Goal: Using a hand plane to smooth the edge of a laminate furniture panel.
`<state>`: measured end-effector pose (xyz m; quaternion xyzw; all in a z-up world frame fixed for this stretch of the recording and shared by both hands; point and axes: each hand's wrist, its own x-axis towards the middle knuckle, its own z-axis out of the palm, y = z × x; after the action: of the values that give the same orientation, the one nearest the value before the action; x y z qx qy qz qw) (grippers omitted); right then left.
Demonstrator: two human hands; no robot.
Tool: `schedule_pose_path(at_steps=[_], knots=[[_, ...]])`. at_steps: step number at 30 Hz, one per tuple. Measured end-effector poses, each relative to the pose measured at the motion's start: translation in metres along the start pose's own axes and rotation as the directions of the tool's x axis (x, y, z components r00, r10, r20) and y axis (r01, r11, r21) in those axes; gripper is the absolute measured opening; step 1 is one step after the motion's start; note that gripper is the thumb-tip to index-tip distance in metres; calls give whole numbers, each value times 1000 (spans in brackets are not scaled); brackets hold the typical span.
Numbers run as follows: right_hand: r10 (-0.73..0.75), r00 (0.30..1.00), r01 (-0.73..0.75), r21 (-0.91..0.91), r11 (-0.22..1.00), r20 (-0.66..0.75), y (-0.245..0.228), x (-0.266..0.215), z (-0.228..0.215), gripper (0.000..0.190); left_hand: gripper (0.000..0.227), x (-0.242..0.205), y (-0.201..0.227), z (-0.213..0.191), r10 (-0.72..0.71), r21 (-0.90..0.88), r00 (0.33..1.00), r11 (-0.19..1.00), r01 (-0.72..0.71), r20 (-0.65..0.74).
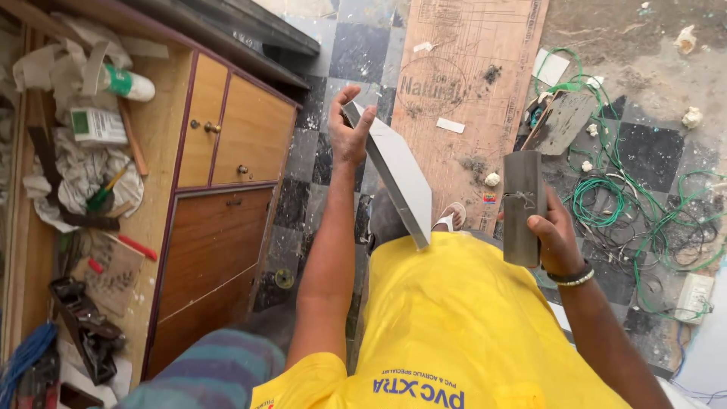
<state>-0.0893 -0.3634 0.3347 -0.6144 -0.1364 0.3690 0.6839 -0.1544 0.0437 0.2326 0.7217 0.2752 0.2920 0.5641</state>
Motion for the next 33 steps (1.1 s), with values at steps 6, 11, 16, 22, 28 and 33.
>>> schedule_pose_path(at_steps=[6,11,16,22,28,33], knots=[[146,986,-143,39,989,-84,-2,9,15,73,52,9,-4,-14,-17,-2,999,1000,17,33],[156,971,-112,233,966,-181,-4,9,48,68,30,11,-40,-17,-81,-395,995,914,95,52],[170,955,-107,250,962,-245,-8,4,73,62,25,11,-33,-27,-164,-394,986,908,142,-21],[115,952,-36,271,962,-285,12,-13,78,67,46,28,-47,-51,-267,-260,964,930,259,5],[60,943,22,241,970,-328,20,-22,83,74,51,45,-61,-73,-336,-300,939,905,302,-70],[-74,929,90,27,996,-363,14,-10,88,89,57,9,61,-68,327,394,922,890,-227,-208]])
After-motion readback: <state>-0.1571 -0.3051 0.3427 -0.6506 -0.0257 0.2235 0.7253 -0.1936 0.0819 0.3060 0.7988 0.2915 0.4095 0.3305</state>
